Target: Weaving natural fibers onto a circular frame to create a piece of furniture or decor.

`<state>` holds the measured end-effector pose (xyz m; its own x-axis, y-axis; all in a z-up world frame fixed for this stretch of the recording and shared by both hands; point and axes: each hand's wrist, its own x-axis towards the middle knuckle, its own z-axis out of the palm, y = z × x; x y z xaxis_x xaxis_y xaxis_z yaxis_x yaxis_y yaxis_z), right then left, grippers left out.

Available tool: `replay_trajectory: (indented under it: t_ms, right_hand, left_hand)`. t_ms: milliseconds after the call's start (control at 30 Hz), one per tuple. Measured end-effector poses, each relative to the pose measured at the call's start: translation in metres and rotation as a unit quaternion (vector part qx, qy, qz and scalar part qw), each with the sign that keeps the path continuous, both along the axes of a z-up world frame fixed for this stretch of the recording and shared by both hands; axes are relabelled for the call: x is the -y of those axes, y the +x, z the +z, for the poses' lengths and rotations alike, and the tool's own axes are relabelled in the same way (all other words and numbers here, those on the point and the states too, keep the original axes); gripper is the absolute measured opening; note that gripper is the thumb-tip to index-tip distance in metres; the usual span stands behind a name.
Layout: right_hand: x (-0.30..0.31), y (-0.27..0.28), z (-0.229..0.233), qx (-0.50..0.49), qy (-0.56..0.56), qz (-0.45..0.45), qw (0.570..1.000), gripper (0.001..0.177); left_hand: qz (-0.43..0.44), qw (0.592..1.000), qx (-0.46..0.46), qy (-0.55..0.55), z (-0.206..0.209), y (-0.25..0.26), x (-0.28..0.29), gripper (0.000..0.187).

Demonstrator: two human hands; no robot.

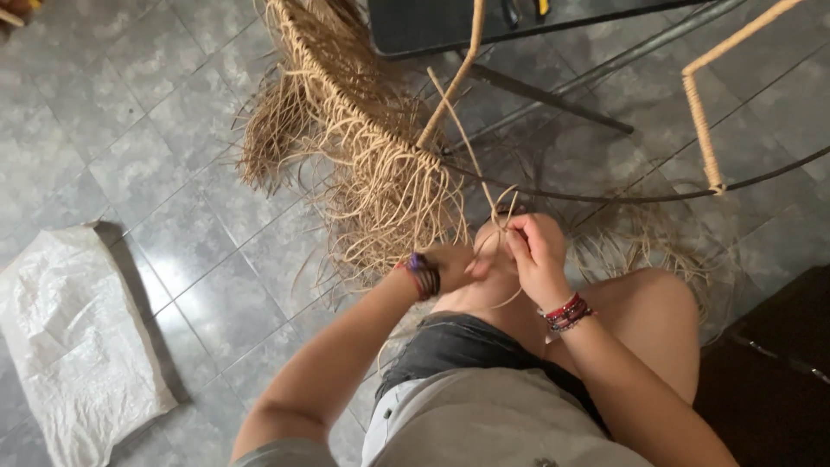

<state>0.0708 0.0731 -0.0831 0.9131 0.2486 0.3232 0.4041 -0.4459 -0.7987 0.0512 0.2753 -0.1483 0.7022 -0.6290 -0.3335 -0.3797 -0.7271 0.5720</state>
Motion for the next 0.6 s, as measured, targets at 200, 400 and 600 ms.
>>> replay_trajectory:
  t_ms: [200, 400, 600]
  right_hand:
    - [-0.001, 0.001, -0.013, -0.158, 0.041, -0.011, 0.987, 0.009]
    - [-0.009, -0.010, -0.043, -0.288, 0.140, -0.023, 0.947, 0.008]
    - [-0.013, -0.009, -0.037, -0.305, 0.194, -0.056, 0.931, 0.013]
  left_hand:
    - [-0.004, 0.998, -0.004, -0.066, 0.018, 0.012, -0.010, 0.033]
    - [0.079, 0.977, 0.037, -0.196, 0.029, 0.024, -0.015, 0.051]
    - [-0.060, 0.987, -0.134, 0.056, -0.033, -0.008, -0.039, 0.038]
